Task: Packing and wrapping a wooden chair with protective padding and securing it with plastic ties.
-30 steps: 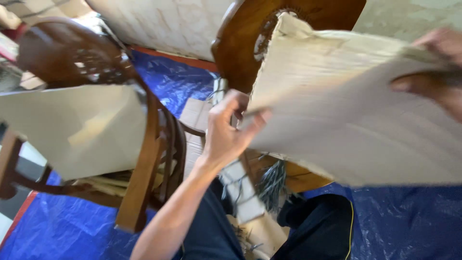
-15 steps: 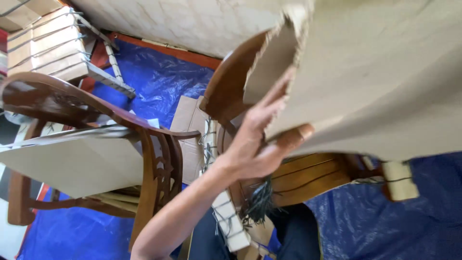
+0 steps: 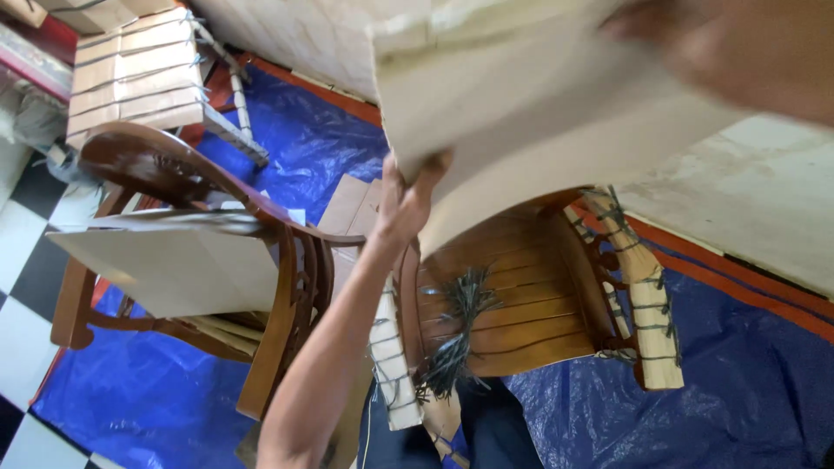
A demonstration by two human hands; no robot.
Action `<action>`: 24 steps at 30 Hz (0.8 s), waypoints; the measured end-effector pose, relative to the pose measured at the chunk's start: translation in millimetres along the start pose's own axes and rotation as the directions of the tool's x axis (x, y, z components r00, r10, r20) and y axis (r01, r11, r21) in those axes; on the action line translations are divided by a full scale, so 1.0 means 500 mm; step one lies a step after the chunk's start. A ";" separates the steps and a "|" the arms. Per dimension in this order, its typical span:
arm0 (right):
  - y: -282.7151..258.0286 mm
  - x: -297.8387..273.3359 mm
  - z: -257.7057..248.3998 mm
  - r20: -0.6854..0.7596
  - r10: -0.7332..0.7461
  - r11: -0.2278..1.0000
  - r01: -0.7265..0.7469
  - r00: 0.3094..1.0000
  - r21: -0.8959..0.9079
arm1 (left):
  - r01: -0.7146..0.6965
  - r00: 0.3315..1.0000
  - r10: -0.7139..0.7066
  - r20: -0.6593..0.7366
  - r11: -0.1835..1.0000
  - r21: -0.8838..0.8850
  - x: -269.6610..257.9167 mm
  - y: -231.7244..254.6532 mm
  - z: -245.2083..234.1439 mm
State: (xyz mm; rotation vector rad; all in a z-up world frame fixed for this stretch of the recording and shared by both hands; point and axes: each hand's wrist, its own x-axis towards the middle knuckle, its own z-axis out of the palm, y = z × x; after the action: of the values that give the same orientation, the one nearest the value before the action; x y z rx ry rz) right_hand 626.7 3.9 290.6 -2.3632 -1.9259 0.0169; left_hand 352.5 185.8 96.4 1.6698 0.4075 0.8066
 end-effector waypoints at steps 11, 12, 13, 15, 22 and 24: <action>-0.033 0.069 0.305 0.127 -0.098 0.984 0.077 0.987 0.158 | 0.325 0.940 -0.328 -0.092 0.945 -0.046 -0.233 -0.233 -0.021; -0.028 0.066 0.336 0.160 -0.097 0.987 0.075 0.982 0.143 | 0.403 0.897 -0.410 -0.167 0.912 -0.077 -0.276 -0.316 -0.025; -0.013 0.060 0.366 0.162 -0.093 0.987 0.070 0.982 0.142 | 0.405 0.897 -0.412 -0.162 0.911 -0.079 -0.288 -0.330 -0.029; 0.014 0.049 0.429 0.239 0.015 0.994 -0.041 0.971 0.103 | 0.685 0.712 -0.659 -0.242 0.728 0.034 -0.315 -0.360 -0.039; 0.058 -0.011 0.562 0.162 0.209 0.961 -0.233 0.964 0.147 | 0.594 0.803 -0.523 -0.285 0.737 0.323 -0.274 -0.340 -0.033; 0.076 -0.016 0.579 -0.078 0.198 0.976 -0.189 0.977 0.111 | 0.526 0.841 -0.421 -0.341 0.784 0.330 -0.294 -0.399 -0.051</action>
State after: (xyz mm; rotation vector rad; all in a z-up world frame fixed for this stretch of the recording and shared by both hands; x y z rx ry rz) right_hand 642.5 7.3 -1.2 -2.4292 -1.6092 0.0241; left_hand 262.3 160.3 -134.1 1.7336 1.2051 0.5631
